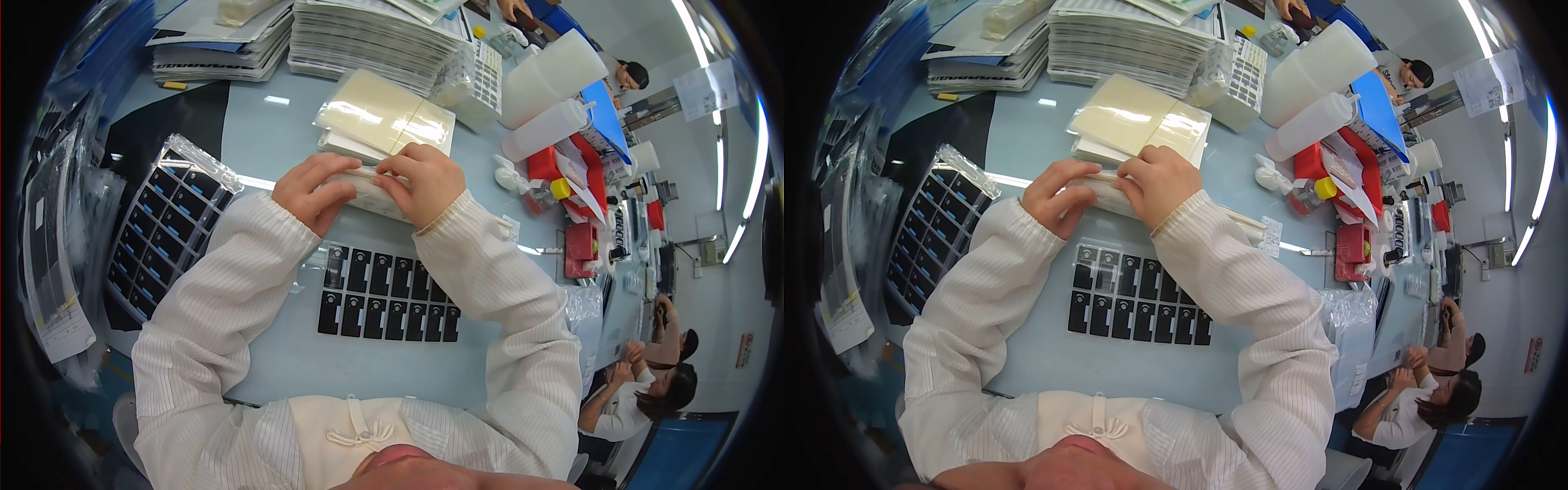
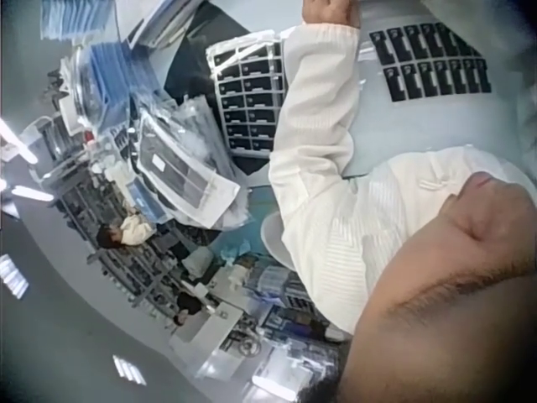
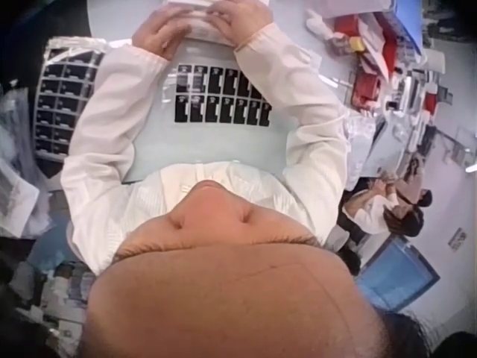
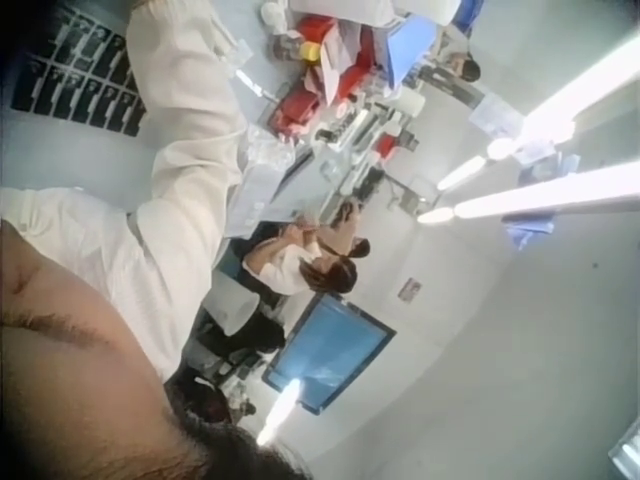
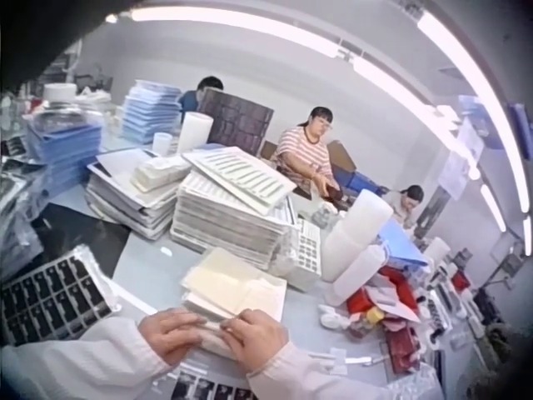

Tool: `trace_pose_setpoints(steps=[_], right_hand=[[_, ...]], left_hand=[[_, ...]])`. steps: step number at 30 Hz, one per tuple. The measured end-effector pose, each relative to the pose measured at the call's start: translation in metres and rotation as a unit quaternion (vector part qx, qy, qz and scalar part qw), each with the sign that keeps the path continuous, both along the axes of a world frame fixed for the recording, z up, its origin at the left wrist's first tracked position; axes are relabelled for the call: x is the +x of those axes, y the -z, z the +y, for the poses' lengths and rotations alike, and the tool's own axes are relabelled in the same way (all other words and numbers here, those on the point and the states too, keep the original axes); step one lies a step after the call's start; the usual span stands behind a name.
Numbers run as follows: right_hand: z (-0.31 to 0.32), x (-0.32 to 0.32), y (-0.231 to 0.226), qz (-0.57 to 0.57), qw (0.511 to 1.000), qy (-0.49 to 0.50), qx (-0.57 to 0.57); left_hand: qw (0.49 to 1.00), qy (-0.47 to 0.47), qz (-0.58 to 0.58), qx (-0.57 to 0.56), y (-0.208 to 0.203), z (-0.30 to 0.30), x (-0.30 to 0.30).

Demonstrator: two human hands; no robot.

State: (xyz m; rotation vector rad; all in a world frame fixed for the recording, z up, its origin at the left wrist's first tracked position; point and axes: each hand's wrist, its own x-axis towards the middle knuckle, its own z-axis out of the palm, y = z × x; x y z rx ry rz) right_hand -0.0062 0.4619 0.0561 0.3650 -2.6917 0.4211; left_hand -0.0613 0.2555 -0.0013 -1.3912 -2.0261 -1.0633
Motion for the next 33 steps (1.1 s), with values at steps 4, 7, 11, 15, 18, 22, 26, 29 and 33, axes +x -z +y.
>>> trace_pose_setpoints(steps=[4, 7, 11, 15, 18, 22, 26, 29, 33], right_hand=[[0.003, -0.012, 0.0, -0.081, 0.995, 0.015, -0.05], [0.012, -0.022, 0.0, -0.186, 0.973, 0.029, -0.131], [0.015, -0.026, 0.004, -0.289, 0.899, 0.05, -0.325], [0.01, -0.026, 0.005, -0.277, 0.919, 0.055, -0.276], [0.007, -0.02, 0.006, -0.074, 0.996, -0.046, 0.019], [0.006, -0.021, -0.007, -0.148, 0.985, -0.061, 0.067], [-0.003, -0.029, -0.009, -0.224, 0.96, -0.057, 0.156], [-0.002, -0.031, -0.009, -0.253, 0.954, -0.062, 0.15], [0.007, -0.022, -0.007, -0.174, 0.977, -0.106, 0.055]], left_hand=[[0.979, 0.022, -0.198, 0.045, 0.007, -0.005, -0.003], [0.952, 0.036, -0.285, 0.104, 0.009, -0.001, -0.002], [0.94, -0.014, -0.328, 0.088, 0.001, -0.003, -0.002], [0.903, -0.016, -0.429, 0.034, 0.011, -0.004, -0.005], [0.899, -0.022, -0.436, 0.001, 0.009, -0.004, -0.007], [0.898, -0.001, -0.439, 0.005, 0.011, -0.004, -0.01], [0.884, 0.034, -0.464, 0.043, 0.02, -0.005, -0.015], [0.885, 0.041, -0.463, 0.035, 0.022, -0.007, -0.015], [0.882, 0.076, -0.464, 0.039, 0.022, -0.007, -0.017]])
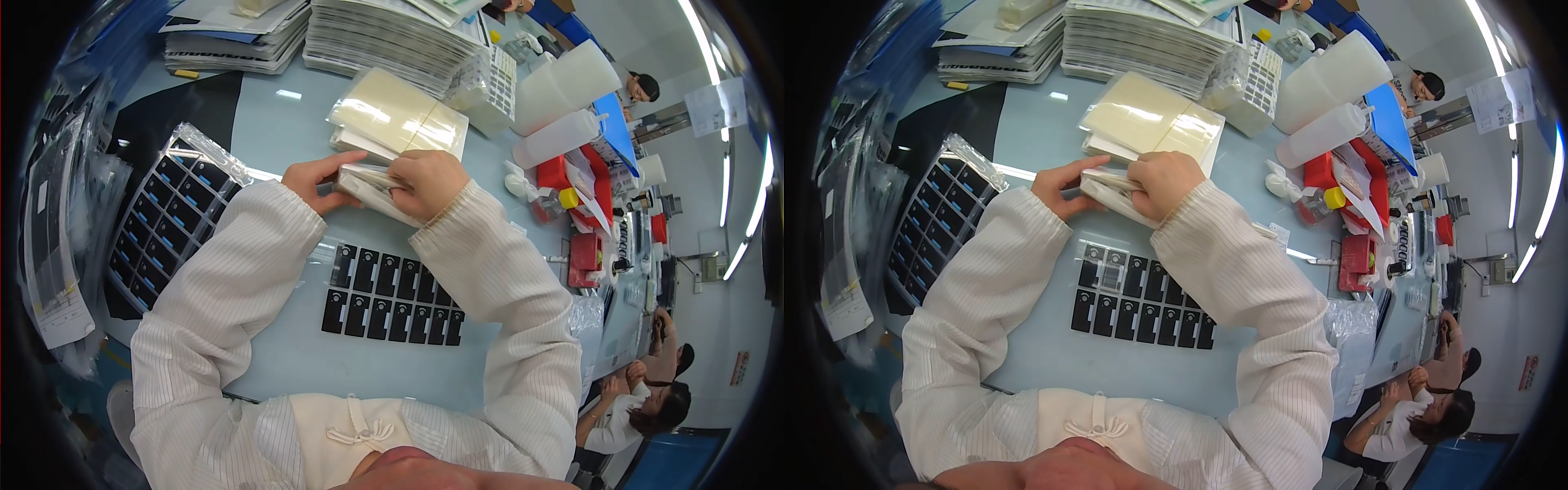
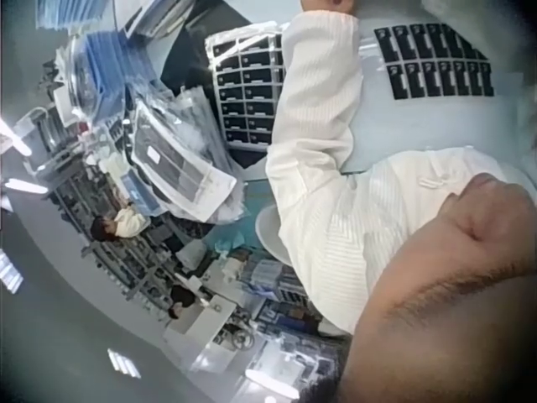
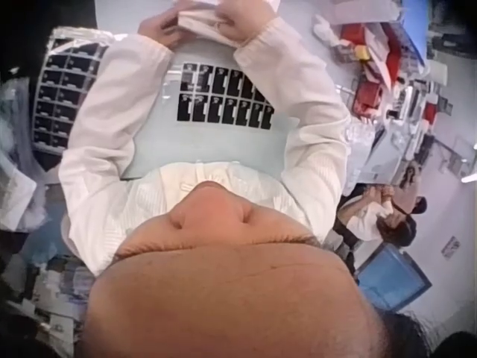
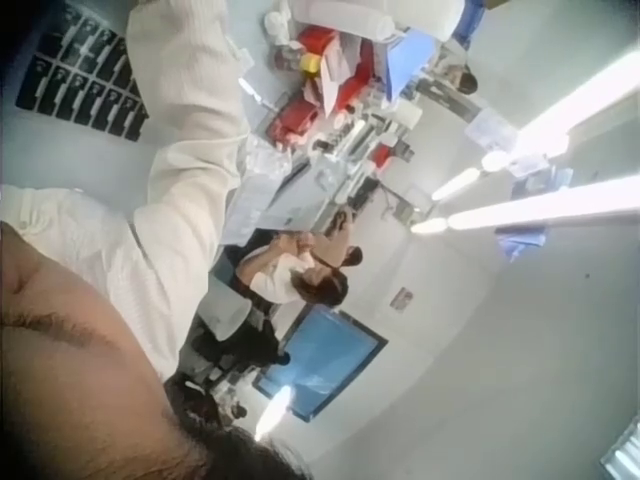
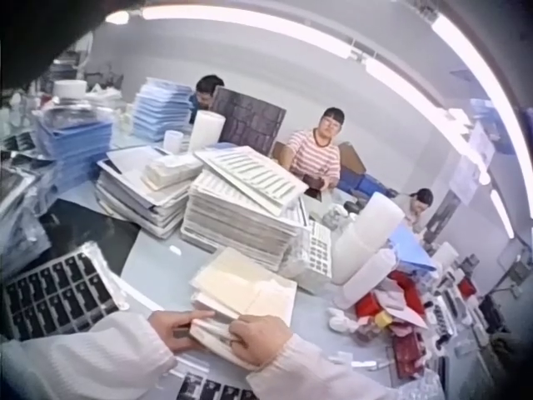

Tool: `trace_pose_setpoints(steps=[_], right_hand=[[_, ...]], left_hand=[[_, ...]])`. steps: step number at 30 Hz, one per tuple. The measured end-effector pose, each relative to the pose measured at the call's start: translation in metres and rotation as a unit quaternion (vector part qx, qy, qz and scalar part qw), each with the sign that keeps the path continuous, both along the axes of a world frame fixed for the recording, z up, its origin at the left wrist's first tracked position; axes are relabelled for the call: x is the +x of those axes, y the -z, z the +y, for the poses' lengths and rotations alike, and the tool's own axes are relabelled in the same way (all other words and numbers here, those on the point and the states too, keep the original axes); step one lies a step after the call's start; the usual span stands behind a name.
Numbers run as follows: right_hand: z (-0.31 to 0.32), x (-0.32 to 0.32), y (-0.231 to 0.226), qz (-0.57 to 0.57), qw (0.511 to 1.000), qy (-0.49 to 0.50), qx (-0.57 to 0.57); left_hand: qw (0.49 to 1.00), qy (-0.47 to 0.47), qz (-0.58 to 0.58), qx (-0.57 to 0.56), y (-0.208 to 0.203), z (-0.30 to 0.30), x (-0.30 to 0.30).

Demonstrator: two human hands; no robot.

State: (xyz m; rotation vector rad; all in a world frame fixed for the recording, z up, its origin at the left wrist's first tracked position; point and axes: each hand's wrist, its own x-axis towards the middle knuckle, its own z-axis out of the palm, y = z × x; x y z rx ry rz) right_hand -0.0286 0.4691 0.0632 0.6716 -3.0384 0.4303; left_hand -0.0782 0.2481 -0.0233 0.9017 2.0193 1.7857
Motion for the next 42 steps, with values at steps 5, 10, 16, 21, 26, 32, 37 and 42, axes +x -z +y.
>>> trace_pose_setpoints(steps=[5, 10, 16, 21, 26, 32, 37, 42], right_hand=[[0.006, 0.012, -0.003, 0.047, 0.995, 0.007, -0.083], [-0.003, 0.011, -0.005, 0.062, 0.993, 0.007, -0.096], [-0.019, 0.014, -0.001, 0.078, 0.997, -0.027, -0.001], [-0.024, 0.015, 0.003, 0.069, 0.997, -0.023, 0.024], [-0.025, 0.014, 0.003, 0.05, 0.998, -0.022, 0.036], [-0.026, 0.011, -0.001, 0.014, 0.999, -0.026, 0.041], [-0.027, 0.007, -0.007, -0.021, 0.999, -0.022, 0.023], [-0.025, 0.002, -0.013, -0.072, 0.997, -0.018, 0.023]], left_hand=[[0.997, 0.039, -0.064, -0.011, -0.006, 0.002, 0.0], [0.996, -0.007, 0.091, 0.0, -0.014, -0.005, 0.003], [0.99, -0.088, 0.105, 0.035, -0.008, 0.005, 0.008], [0.981, -0.129, 0.144, 0.023, -0.009, 0.006, 0.009], [0.973, -0.177, 0.145, -0.024, -0.014, 0.013, 0.013], [0.929, -0.194, 0.304, -0.082, -0.006, 0.01, 0.008], [0.92, -0.193, 0.332, -0.077, -0.005, 0.015, 0.009], [0.949, -0.178, 0.257, -0.046, -0.012, 0.014, 0.01]])
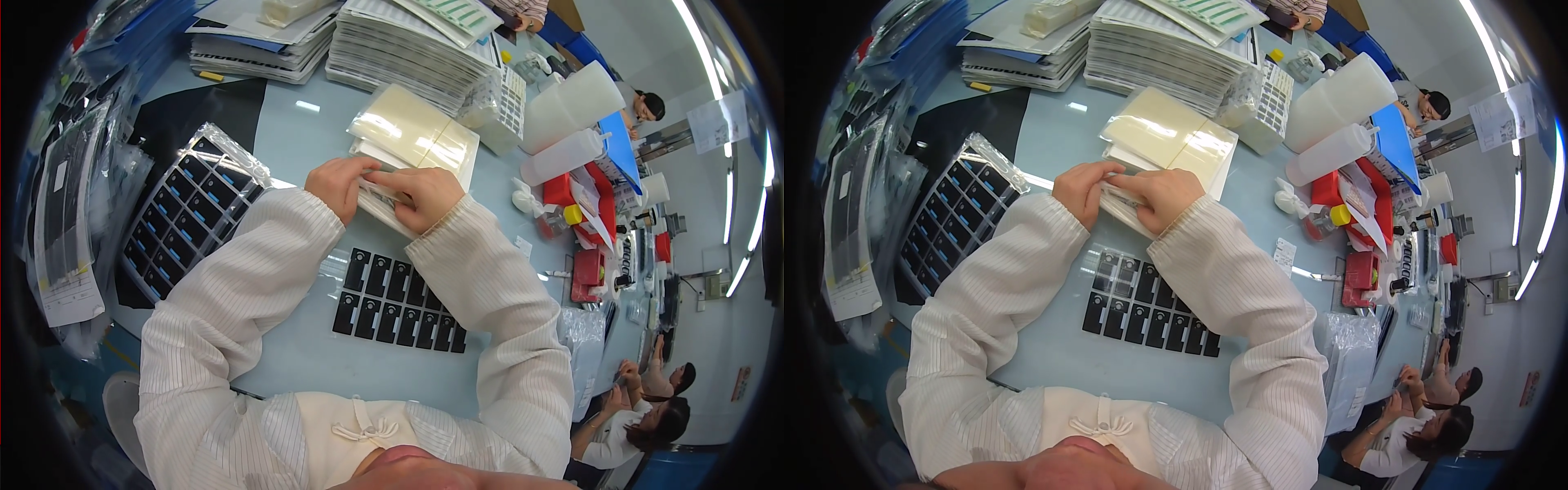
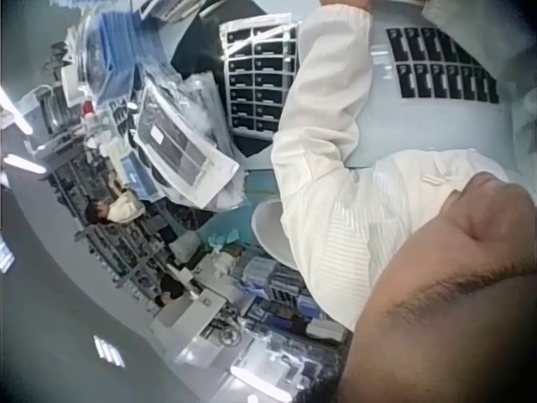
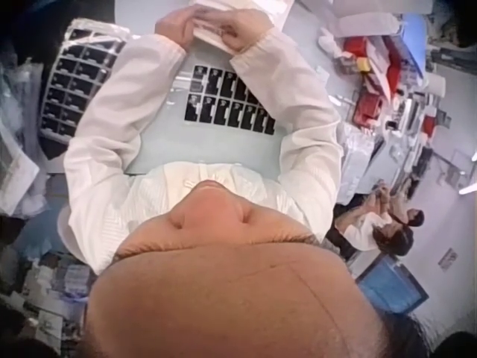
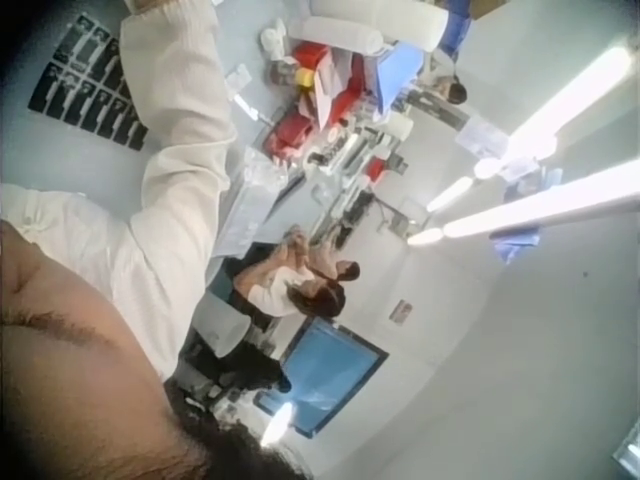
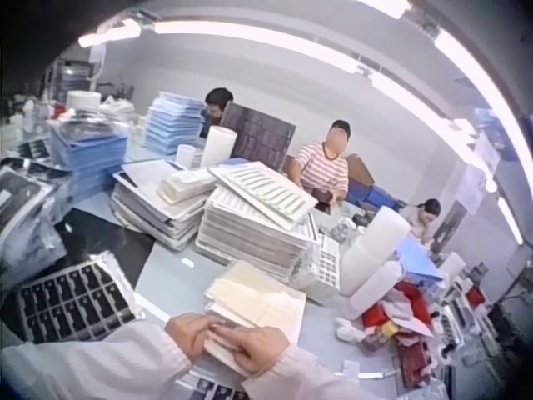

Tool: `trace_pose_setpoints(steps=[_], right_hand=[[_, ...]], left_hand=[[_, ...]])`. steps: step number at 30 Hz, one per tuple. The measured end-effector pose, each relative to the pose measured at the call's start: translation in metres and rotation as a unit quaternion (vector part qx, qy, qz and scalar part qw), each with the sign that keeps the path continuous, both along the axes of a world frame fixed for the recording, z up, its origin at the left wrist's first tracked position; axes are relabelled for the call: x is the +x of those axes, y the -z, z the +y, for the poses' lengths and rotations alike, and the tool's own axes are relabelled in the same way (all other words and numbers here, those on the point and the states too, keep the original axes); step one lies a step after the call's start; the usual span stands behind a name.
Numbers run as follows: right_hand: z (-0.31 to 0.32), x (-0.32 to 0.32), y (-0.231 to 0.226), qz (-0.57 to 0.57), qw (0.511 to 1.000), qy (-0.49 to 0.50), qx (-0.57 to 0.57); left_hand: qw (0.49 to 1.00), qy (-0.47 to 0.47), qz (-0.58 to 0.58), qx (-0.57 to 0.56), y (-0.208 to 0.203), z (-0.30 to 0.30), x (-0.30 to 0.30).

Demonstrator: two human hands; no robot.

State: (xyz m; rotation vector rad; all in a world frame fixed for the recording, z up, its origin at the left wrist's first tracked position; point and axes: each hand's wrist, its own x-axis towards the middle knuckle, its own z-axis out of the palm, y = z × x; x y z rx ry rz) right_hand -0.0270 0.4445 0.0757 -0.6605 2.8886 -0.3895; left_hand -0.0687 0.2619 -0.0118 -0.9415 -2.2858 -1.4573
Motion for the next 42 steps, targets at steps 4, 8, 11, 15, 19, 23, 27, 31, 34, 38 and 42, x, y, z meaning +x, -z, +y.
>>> trace_pose_setpoints(steps=[4, 8, 11, 15, 19, 23, 27, 31, 34, 38, 42], right_hand=[[0.002, 0.006, 0.003, 0.019, 0.999, 0.001, -0.026], [0.004, 0.005, 0.004, 0.059, 0.997, 0.023, -0.052], [0.015, 0.004, 0.009, 0.093, 0.992, 0.031, -0.084], [0.013, 0.011, 0.011, 0.162, 0.98, 0.006, -0.112], [0.013, 0.014, 0.001, 0.181, 0.976, 0.008, -0.124], [0.015, 0.015, 0.0, 0.181, 0.969, 0.036, -0.165], [-0.002, 0.029, -0.012, 0.254, 0.963, 0.005, -0.095], [0.011, 0.018, -0.021, 0.276, 0.949, 0.064, -0.136], [-0.004, 0.029, -0.044, 0.29, 0.952, 0.009, -0.102], [0.018, 0.025, -0.071, 0.317, 0.919, 0.116, -0.202], [0.045, 0.049, -0.102, 0.359, 0.806, 0.214, -0.42]], left_hand=[[0.98, 0.019, -0.197, 0.024, -0.005, -0.007, -0.002], [0.965, 0.086, -0.231, 0.085, 0.016, -0.015, -0.018], [0.97, 0.141, -0.179, 0.086, 0.014, -0.012, -0.013], [0.952, 0.169, -0.25, 0.056, 0.007, -0.007, -0.01], [0.96, 0.157, -0.231, 0.014, 0.009, -0.01, -0.011], [0.963, 0.14, -0.229, -0.006, 0.016, -0.006, -0.014], [0.962, 0.128, -0.237, -0.044, 0.006, -0.008, -0.013], [0.974, 0.093, -0.206, -0.031, 0.013, -0.005, -0.015], [0.955, 0.049, -0.235, -0.173, 0.018, -0.007, -0.014], [0.962, 0.136, -0.238, -0.012, 0.01, -0.01, -0.014], [0.97, 0.165, -0.177, 0.005, 0.013, -0.007, -0.016]])
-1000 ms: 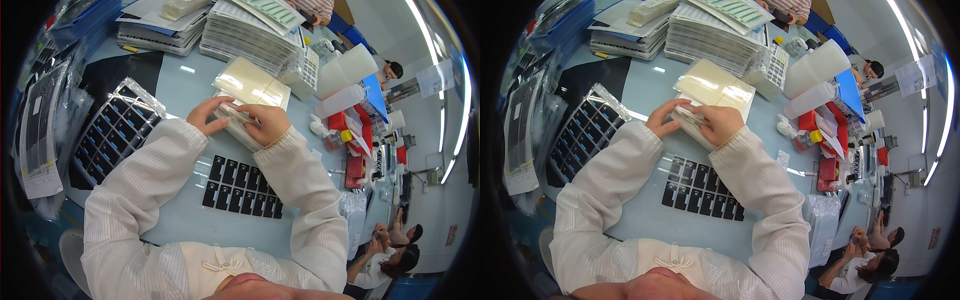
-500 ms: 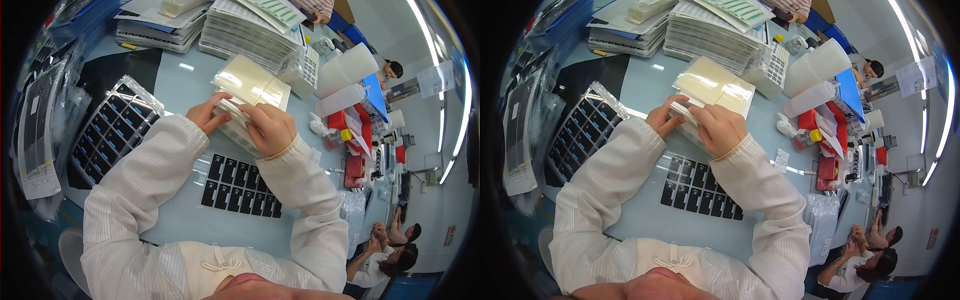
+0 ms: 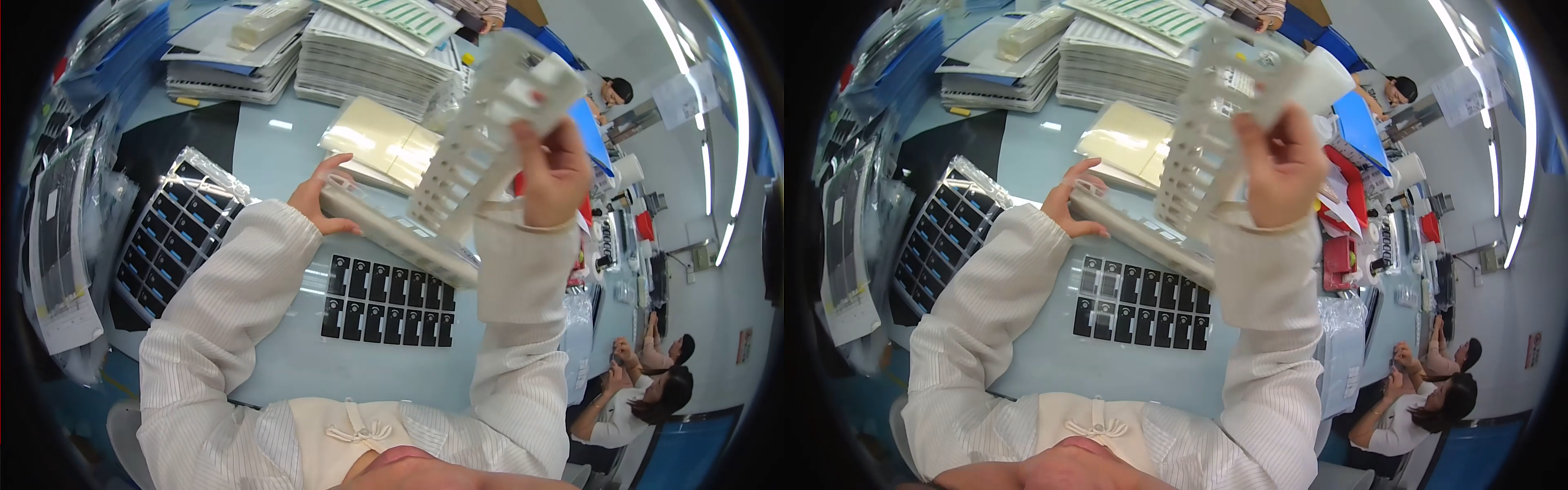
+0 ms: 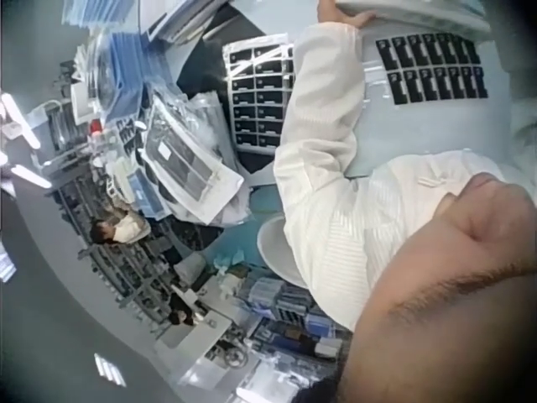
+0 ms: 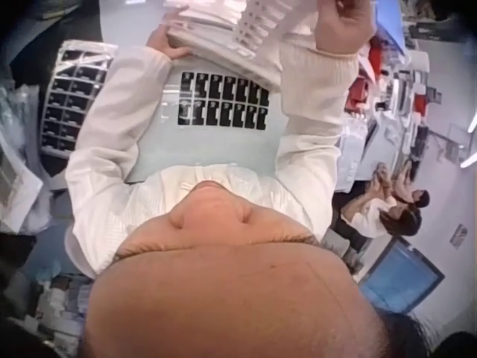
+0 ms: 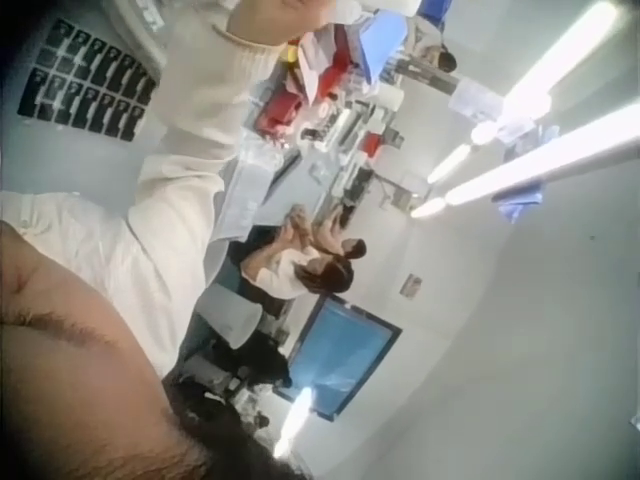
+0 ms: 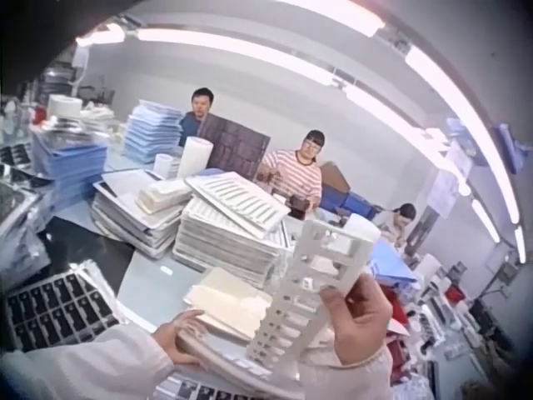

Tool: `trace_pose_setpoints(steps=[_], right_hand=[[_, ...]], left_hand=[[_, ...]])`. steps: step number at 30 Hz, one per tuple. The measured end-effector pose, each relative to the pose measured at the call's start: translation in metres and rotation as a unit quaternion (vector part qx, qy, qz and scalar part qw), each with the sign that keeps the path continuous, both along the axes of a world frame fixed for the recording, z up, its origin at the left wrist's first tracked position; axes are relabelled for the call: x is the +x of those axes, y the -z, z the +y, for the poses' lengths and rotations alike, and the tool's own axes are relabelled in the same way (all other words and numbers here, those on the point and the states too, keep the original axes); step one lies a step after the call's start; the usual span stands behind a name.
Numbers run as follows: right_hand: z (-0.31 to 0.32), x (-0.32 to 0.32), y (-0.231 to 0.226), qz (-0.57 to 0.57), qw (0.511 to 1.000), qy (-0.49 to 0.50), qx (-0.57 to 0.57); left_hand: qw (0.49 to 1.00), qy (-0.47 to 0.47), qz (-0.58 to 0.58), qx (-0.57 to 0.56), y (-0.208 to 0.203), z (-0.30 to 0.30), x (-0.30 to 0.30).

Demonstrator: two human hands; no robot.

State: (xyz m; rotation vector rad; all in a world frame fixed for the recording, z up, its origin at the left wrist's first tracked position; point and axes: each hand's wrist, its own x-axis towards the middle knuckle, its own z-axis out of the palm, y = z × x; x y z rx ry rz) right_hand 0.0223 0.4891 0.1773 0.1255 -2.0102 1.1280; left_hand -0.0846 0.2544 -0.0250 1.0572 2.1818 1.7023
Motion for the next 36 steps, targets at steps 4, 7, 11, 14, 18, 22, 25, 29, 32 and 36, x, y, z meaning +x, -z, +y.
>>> trace_pose_setpoints(steps=[4, 7, 11, 14, 18, 22, 25, 29, 32, 36], right_hand=[[0.01, 0.048, -0.026, 0.116, 0.978, 0.056, -0.166], [0.029, 0.083, -0.028, 0.139, 0.965, 0.042, -0.217], [0.042, 0.118, -0.018, 0.152, 0.961, 0.058, -0.224], [0.048, 0.144, -0.01, 0.164, 0.957, 0.09, -0.221], [0.056, 0.171, -0.005, 0.175, 0.954, 0.127, -0.207], [0.047, 0.176, -0.005, 0.156, 0.95, 0.151, -0.224], [0.045, 0.17, -0.002, 0.141, 0.949, 0.165, -0.231], [0.057, 0.17, 0.005, 0.138, 0.954, 0.159, -0.215], [0.06, 0.175, 0.003, 0.139, 0.953, 0.167, -0.212], [0.073, 0.187, 0.004, 0.145, 0.948, 0.184, -0.217]], left_hand=[[1.0, 0.0, -0.015, 0.022, -0.001, 0.002, 0.002], [0.998, -0.009, -0.052, -0.022, -0.006, 0.004, 0.006], [0.994, -0.02, -0.089, 0.058, -0.006, -0.001, 0.007], [0.994, -0.017, -0.046, 0.102, -0.027, -0.02, 0.0], [0.992, -0.062, 0.101, 0.04, -0.089, -0.067, -0.027], [0.976, -0.139, 0.164, -0.045, -0.135, -0.128, -0.064], [0.965, -0.176, 0.183, -0.06, -0.152, -0.161, -0.095], [0.961, -0.226, 0.136, -0.088, -0.146, -0.191, -0.149], [0.951, -0.263, 0.125, -0.103, -0.116, -0.235, -0.188], [0.946, -0.227, 0.059, -0.224, -0.091, -0.245, -0.209]])
